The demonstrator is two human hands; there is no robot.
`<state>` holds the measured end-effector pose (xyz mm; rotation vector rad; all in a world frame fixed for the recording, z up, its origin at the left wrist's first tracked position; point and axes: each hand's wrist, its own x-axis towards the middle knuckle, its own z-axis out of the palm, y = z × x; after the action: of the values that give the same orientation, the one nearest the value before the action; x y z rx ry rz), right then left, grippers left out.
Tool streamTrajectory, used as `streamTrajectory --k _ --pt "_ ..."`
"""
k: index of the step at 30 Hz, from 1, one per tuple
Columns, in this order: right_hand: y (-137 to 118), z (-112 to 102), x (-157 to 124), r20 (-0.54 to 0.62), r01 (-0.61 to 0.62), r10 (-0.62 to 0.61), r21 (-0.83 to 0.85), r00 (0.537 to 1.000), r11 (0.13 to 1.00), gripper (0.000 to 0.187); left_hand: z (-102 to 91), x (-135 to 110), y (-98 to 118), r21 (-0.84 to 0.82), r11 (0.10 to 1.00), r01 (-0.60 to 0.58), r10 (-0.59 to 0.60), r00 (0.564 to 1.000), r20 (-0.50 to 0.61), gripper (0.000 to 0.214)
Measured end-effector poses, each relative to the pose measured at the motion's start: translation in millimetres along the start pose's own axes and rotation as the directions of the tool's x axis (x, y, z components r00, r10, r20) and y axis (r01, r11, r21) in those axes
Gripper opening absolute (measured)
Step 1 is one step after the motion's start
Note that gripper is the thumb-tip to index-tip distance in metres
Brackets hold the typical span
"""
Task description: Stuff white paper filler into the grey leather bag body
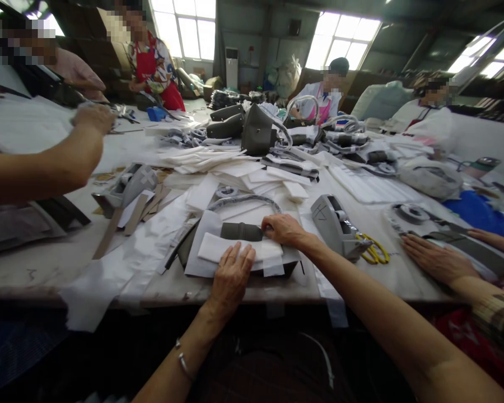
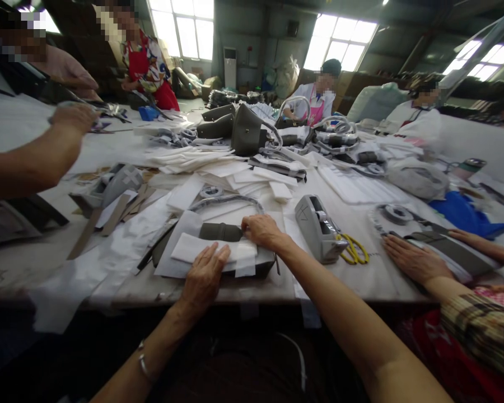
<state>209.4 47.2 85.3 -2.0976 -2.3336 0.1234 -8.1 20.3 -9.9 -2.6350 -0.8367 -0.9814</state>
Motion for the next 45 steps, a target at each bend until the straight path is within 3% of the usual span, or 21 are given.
streamTrajectory --k 4,15,23,25,28,32,35,38,41,43,45 --pt "-2 -4 2 0.035 0.028 -0.026 -0.077 0.999 0.997 0.031 -1.3 1 0 -0.013 1.000 -0.027 0.027 0.999 0.046 0.045" --pt "-12 0 23 0.160 0.082 -0.043 -0.246 0.986 0.966 0.020 -2.5 -1 1 0.014 1.000 -0.026 0.025 0.998 0.053 0.051" --pt "-13 -14 -19 0.175 0.278 -0.257 -0.107 0.950 0.955 0.025 -1.9 1 2 0.030 0.999 -0.023 0.021 0.996 0.092 0.052" --pt "-15 -14 -37 0.134 0.325 -0.323 0.008 0.937 0.946 0.029 -2.3 1 0 0.023 0.999 -0.030 0.027 0.994 0.102 0.049" --pt "-15 -8 -67 -0.019 0.360 -0.362 0.166 0.932 0.918 0.029 -6.8 2 -1 0.003 0.999 -0.045 0.045 0.990 0.135 0.047" --pt "-10 12 -100 -0.155 0.401 -0.373 0.236 0.915 0.885 0.067 -16.2 9 3 0.012 0.999 -0.044 0.041 0.978 0.203 0.043" --pt "-5 30 -111 -0.202 0.439 -0.396 0.260 0.896 0.860 0.075 -19.3 17 9 0.032 0.994 -0.106 0.096 0.969 0.226 0.037" --pt "-3 42 -112 -0.264 0.433 -0.362 0.299 0.894 0.850 0.071 -18.2 24 11 -0.009 0.979 -0.203 0.198 0.947 0.253 0.035" --pt "-7 43 -110 -0.336 0.400 -0.280 0.372 0.899 0.838 0.052 -17.0 25 8 -0.099 0.975 -0.201 0.221 0.933 0.284 0.037" --pt "-14 41 -107 -0.343 0.282 -0.131 0.439 0.930 0.853 0.031 -17.6 24 5 -0.173 0.972 -0.156 0.201 0.938 0.282 0.043" --pt "-23 43 -104 -0.347 0.128 0.055 0.482 0.936 0.867 0.022 -19.0 22 4 -0.252 0.963 -0.098 0.164 0.952 0.257 0.055"
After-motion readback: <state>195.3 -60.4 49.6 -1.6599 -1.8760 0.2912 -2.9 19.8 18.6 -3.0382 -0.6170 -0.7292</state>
